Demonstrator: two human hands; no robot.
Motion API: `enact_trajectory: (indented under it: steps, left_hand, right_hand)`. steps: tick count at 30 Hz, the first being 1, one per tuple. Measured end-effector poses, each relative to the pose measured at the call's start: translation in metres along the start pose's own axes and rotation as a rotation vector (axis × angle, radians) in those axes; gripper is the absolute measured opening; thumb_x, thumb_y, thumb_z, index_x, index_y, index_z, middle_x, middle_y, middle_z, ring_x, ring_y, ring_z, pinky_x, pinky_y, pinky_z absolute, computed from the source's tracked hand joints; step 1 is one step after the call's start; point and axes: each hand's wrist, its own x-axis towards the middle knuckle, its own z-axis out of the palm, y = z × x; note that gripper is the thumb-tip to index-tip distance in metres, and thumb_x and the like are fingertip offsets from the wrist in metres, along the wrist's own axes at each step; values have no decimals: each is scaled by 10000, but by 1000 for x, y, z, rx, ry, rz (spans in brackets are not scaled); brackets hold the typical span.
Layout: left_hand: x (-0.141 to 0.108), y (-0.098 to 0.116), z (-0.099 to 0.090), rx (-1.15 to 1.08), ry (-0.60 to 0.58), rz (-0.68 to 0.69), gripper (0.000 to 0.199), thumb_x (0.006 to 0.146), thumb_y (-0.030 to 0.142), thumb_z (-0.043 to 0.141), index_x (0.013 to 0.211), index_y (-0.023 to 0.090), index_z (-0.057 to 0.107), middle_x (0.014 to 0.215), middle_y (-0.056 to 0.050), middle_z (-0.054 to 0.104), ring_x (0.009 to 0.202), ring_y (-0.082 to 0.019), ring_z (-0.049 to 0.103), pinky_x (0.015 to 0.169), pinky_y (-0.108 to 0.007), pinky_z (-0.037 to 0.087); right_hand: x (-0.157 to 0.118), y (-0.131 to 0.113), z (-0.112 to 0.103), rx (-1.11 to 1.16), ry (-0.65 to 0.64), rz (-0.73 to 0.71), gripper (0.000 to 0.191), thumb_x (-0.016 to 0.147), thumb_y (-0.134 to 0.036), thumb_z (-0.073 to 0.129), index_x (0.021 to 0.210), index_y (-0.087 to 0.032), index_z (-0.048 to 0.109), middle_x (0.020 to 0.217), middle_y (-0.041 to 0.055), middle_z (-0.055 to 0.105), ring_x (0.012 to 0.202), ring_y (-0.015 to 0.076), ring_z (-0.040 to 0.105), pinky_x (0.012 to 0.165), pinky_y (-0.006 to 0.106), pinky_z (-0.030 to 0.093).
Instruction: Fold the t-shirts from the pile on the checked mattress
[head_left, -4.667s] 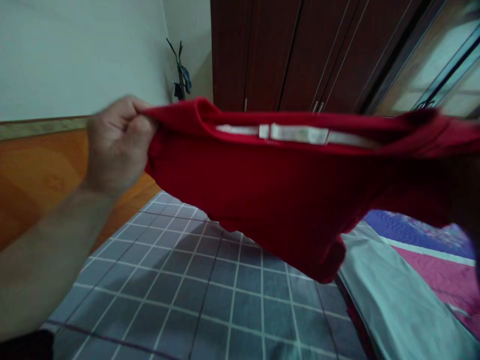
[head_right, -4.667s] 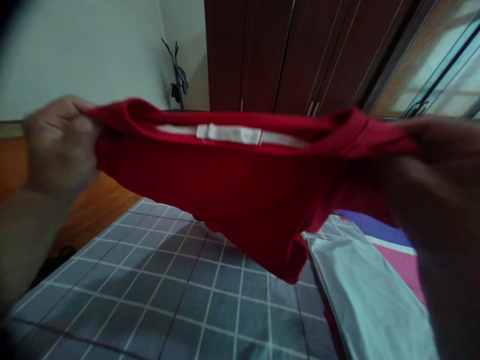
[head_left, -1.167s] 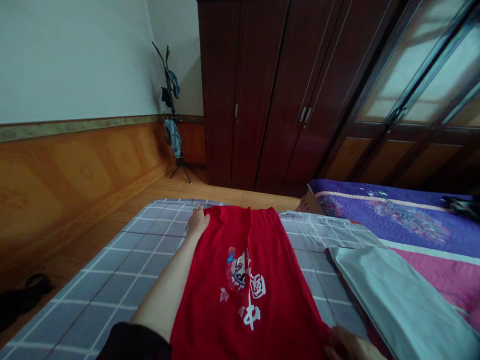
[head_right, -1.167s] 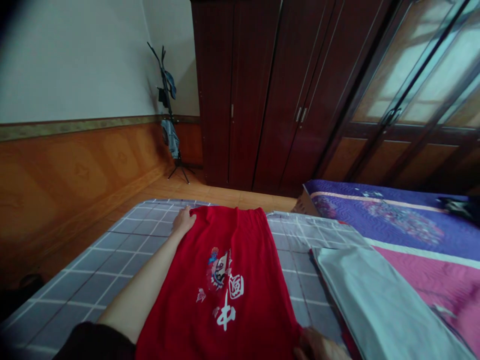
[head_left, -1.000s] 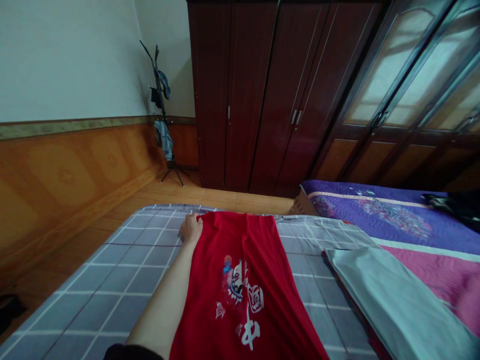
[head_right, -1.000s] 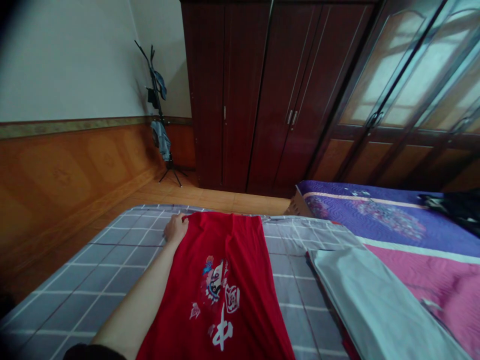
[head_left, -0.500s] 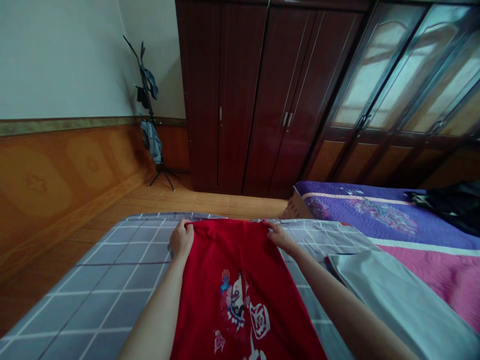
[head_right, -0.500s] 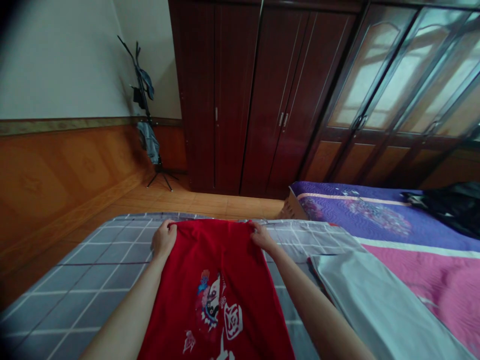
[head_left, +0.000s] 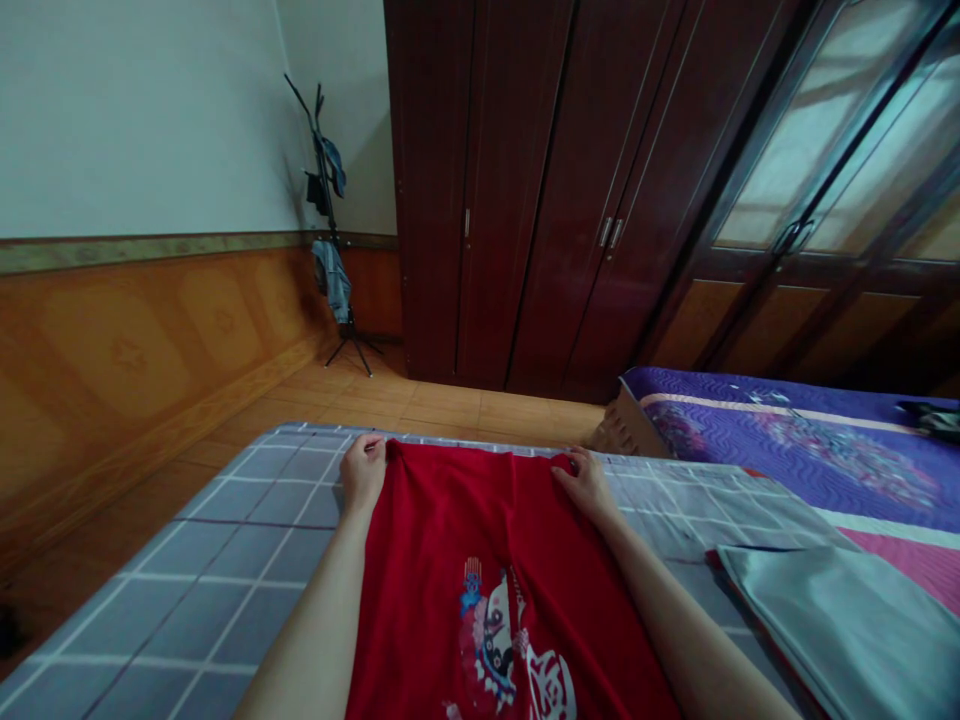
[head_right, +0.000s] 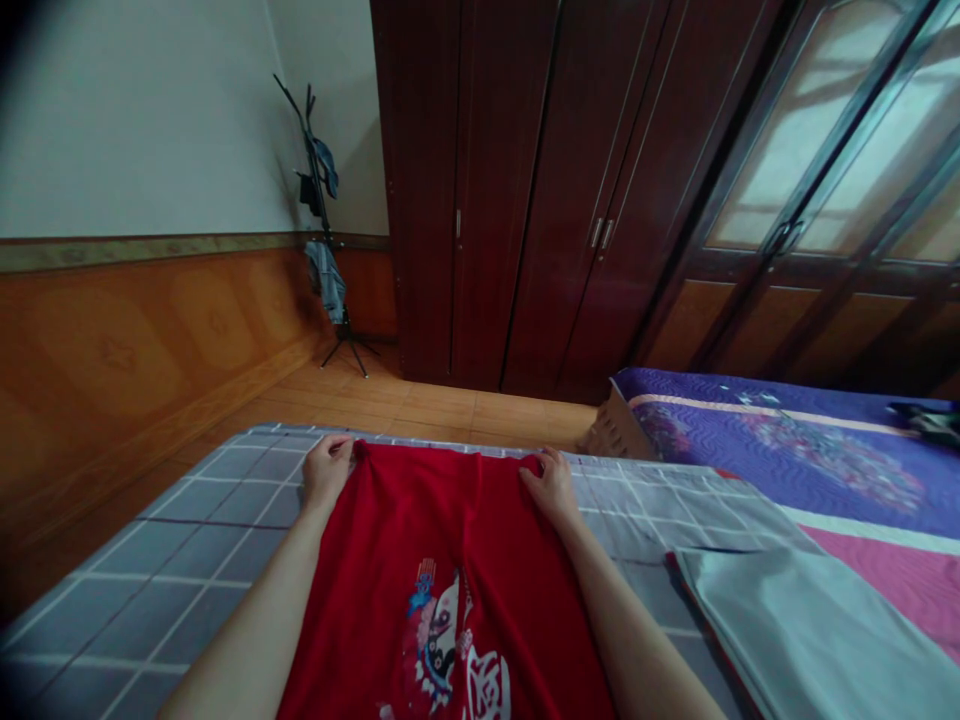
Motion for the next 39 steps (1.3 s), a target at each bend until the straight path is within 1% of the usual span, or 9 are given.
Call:
enact_trajectory:
  steps: [5, 9, 13, 19, 22, 25, 30, 36, 39]
  left_hand:
    - [5, -12, -3, -53, -70, 25, 262, 794, 169, 478, 999, 166, 641, 996, -61, 707, 920, -190, 652, 820, -294, 495]
    - [2, -5, -1, -50, -168, 107, 334, 713, 122, 542, 1012, 199, 667, 1050, -38, 698, 966, -184, 635, 885, -284, 465]
    - [-1, 4, 2, -43, -178, 134, 237, 720, 166, 503, 867, 194, 686, 923, -39, 710, 910, -205, 639, 874, -312, 464]
    - [1, 3, -1, -95, -151, 112, 332, 778, 221, 354, 964, 140, 617, 854, -50, 705, 757, -180, 661, 654, -259, 510]
    - [4, -1, -6, -51, -167, 149, 316, 759, 179, 335, 869, 156, 630, 767, -34, 689, 734, -184, 652, 663, -269, 507]
    - [6, -2, -11, 36, -189, 232, 279, 711, 118, 375, 746, 189, 642, 784, -37, 679, 822, -204, 628, 796, -314, 487]
    - [5, 5, -15, 147, -239, 363, 290, 619, 29, 425, 649, 227, 635, 877, -32, 677, 1012, -219, 552, 971, -339, 403]
    - [5, 7, -15, 191, -195, 357, 310, 630, 14, 374, 686, 196, 618, 1015, -67, 631, 1050, -203, 521, 975, -322, 384]
    - [5, 7, -16, 199, -245, 321, 294, 631, 28, 385, 682, 198, 620, 953, -54, 635, 978, -194, 550, 909, -293, 404]
  right_hand:
    - [9, 5, -8, 55, -57, 49, 262, 919, -343, 540, 1115, -175, 585, 1158, 71, 580, 997, 195, 580, 853, 408, 492]
    - [14, 10, -17, 189, -16, 154, 245, 889, -359, 581, 998, -141, 608, 940, 32, 632, 802, 154, 612, 719, 334, 515]
    - [15, 10, -23, 357, 81, 221, 265, 770, -434, 618, 806, -171, 629, 632, -12, 624, 586, 160, 579, 552, 277, 457]
    - [15, 2, -34, 587, 84, 281, 183, 627, -366, 622, 724, -215, 589, 484, -36, 553, 413, 132, 470, 407, 247, 336]
    - [13, -3, -43, 689, 23, 269, 116, 588, -306, 586, 648, -223, 532, 543, -12, 594, 438, 137, 490, 427, 253, 355]
    - [12, -6, -50, 765, -41, 223, 96, 548, -281, 544, 590, -229, 475, 687, 29, 664, 542, 167, 557, 513, 287, 419]
    - [14, -9, -61, 806, -117, 158, 63, 494, -237, 543, 515, -225, 485, 581, 26, 607, 563, 174, 540, 551, 298, 407]
    - [17, -7, -72, 779, -176, 125, 82, 516, -288, 541, 522, -226, 487, 681, 36, 643, 634, 189, 570, 617, 322, 431]
    - [16, -3, -70, 709, -228, 149, 72, 524, -269, 565, 505, -222, 514, 678, 27, 660, 594, 167, 550, 574, 287, 415]
